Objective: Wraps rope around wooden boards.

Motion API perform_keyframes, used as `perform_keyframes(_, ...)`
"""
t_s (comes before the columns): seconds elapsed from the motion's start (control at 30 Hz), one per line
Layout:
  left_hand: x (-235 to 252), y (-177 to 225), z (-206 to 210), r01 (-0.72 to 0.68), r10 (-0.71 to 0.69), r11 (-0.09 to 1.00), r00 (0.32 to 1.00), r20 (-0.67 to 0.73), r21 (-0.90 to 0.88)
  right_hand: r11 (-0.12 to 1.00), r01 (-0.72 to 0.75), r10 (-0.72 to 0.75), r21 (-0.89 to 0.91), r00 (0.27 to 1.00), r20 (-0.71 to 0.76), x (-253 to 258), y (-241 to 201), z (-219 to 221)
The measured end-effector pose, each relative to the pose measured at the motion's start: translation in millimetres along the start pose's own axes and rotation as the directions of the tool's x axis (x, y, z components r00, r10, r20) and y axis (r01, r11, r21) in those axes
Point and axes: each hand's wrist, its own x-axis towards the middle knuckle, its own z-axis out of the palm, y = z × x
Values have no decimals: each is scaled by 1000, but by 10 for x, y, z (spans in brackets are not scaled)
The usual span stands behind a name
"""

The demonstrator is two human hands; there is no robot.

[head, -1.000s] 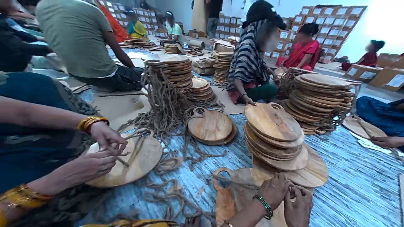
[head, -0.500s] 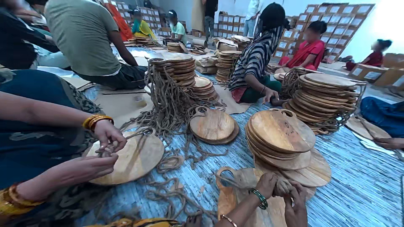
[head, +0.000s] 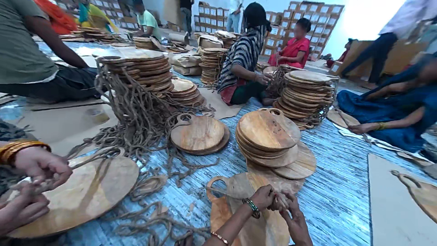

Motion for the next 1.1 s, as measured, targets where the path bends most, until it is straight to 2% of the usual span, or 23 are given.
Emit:
perform_keyframes(0.17, 60, -144, 111, -15, 15, 1000, 1000, -18, -1, 988, -46, 35, 147, 996, 80, -104, 111, -205)
perform_keyframes(0.23, 121, -199, 183, -25, 22, 996, 999, 37, 84, 979, -153, 150, 136, 988, 27, -239, 171, -289)
perform_keyframes(0.27, 169, -243, 236, -35, 23, 988, 997, 78, 147, 955, -282, 284, 93, 959, -11, -311, 146, -322)
perform_keyframes(0.33, 277, -345, 358, -54, 8, 958, 987, 162, 281, 826, -562, 562, 27, 822, -85, -381, 124, -322)
perform_keyframes(0.4, 361, -428, 465, -63, -20, 926, 977, 214, 373, 734, -677, 674, 47, 719, -170, -407, 285, -269)
perform_keyframes(0.57, 436, -583, 561, -207, 130, 914, 964, 232, 350, 699, -678, 710, 228, 621, -333, -304, 455, -186)
perform_keyframes(0.67, 442, -594, 564, -252, 145, 891, 946, 289, 377, 714, -684, 675, 149, 616, -406, -288, 458, -174)
perform_keyframes(0.77, 428, -582, 504, -262, 193, 862, 961, 198, 433, 687, -710, 702, 156, 593, -394, -284, 511, -190)
perform_keyframes(0.83, 430, -542, 327, -178, 171, 846, 983, 61, 502, 637, -742, 758, 208, 554, -345, -272, 541, -193)
perform_keyframes(0.9, 415, -452, 53, 21, 60, 808, 991, -117, 588, 611, -766, 779, 199, 538, -322, -256, 559, -204)
perform_keyframes(0.93, 401, -438, -99, 146, -10, 790, 974, -225, 595, 600, -781, 786, 176, 534, -312, -245, 563, -211)
perform_keyframes(1.0, 344, -505, -401, 369, -153, 776, 897, -415, 512, 584, -798, 795, 148, 525, -305, -224, 581, -217)
perform_keyframes(1.07, 255, -714, -658, 508, -283, 771, 814, -507, 385, 586, -795, 792, 157, 521, -318, -198, 604, -203)
perform_keyframes(1.1, 195, -832, -761, 551, -344, 758, 793, -503, 349, 595, -787, 787, 164, 527, -322, -184, 632, -192)
